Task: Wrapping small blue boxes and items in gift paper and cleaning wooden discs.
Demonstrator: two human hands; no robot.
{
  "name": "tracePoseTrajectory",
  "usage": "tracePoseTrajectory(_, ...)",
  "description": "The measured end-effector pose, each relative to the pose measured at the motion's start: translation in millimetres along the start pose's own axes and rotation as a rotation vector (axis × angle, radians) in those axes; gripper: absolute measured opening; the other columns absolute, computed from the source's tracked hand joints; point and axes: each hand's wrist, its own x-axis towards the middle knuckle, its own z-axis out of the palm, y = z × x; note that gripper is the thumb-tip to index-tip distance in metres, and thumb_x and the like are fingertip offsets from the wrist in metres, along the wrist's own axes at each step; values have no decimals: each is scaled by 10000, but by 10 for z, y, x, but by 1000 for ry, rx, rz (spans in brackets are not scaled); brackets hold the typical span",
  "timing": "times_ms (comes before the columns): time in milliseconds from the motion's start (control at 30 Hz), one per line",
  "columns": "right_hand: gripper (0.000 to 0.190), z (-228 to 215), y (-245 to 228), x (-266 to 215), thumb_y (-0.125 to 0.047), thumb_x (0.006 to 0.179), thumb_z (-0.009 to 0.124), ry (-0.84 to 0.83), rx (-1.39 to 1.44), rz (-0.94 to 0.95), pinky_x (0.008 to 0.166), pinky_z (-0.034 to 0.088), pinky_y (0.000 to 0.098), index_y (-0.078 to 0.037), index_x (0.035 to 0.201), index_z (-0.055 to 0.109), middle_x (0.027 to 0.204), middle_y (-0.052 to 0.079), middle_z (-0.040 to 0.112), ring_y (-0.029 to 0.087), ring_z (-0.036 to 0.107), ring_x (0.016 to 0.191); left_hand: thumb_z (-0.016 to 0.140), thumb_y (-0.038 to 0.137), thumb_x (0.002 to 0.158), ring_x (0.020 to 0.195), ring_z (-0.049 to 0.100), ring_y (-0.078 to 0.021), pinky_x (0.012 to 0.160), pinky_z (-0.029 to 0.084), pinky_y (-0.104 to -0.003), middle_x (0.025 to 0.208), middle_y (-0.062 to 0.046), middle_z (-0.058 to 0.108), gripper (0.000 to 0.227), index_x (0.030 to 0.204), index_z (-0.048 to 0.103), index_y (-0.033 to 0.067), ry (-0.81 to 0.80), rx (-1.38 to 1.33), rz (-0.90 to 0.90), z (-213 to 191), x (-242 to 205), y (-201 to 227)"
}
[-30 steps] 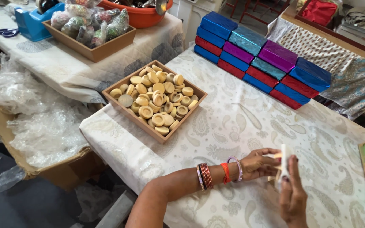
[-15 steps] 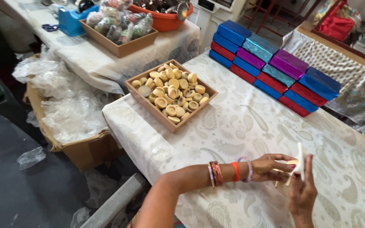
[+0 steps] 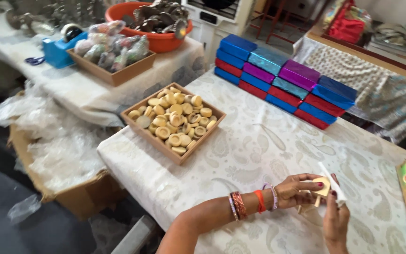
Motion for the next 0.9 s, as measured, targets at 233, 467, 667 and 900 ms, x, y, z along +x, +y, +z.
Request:
tracePoseTrajectory(233, 529, 291, -277, -138, -143, 1044, 437, -94, -402, -342, 1140, 347, 351, -39, 1562, 408, 1661, 253, 319, 329, 315, 1532, 723, 92, 989, 1014, 737, -181, 890, 633, -335, 1218, -99, 697, 460, 1427, 583, 75, 10, -40, 209, 41, -214, 44)
tracePoseTrajectory(467, 565, -137, 320, -44, -271, 1148, 289, 173, -101, 379, 1105, 445, 457, 106, 1487, 539, 1450, 345, 613, 423, 570, 1322, 738, 69, 919, 1000, 714, -149, 811, 633, -311, 1181, -67, 674, 456, 1351, 597, 22, -26, 232, 170, 338, -352, 73)
tracePoseTrajectory(667, 622, 206, -106, -141, -258, 1081, 434, -91, -464, -373, 1204, 311, 431, 28, 1608, 266, 1665, 285, 274, 399, 302, 1539, 689, 72, 930, 922, 713, -201, 795, 639, -340, 1150, -93, 664, 471, 1386, 569, 73, 148, 6, 143, 109, -290, 218)
tracePoseTrajectory(900, 574, 85, -99, -25, -315, 1106, 377, -66, -333, -102, 1240, 295, 404, -74, 1622, 305, 1705, 190, 314, 357, 308, 1576, 702, 48, 936, 955, 728, -176, 797, 628, -336, 1138, -79, 706, 420, 1341, 593, 56, 115, 24, 44, 172, -268, 180)
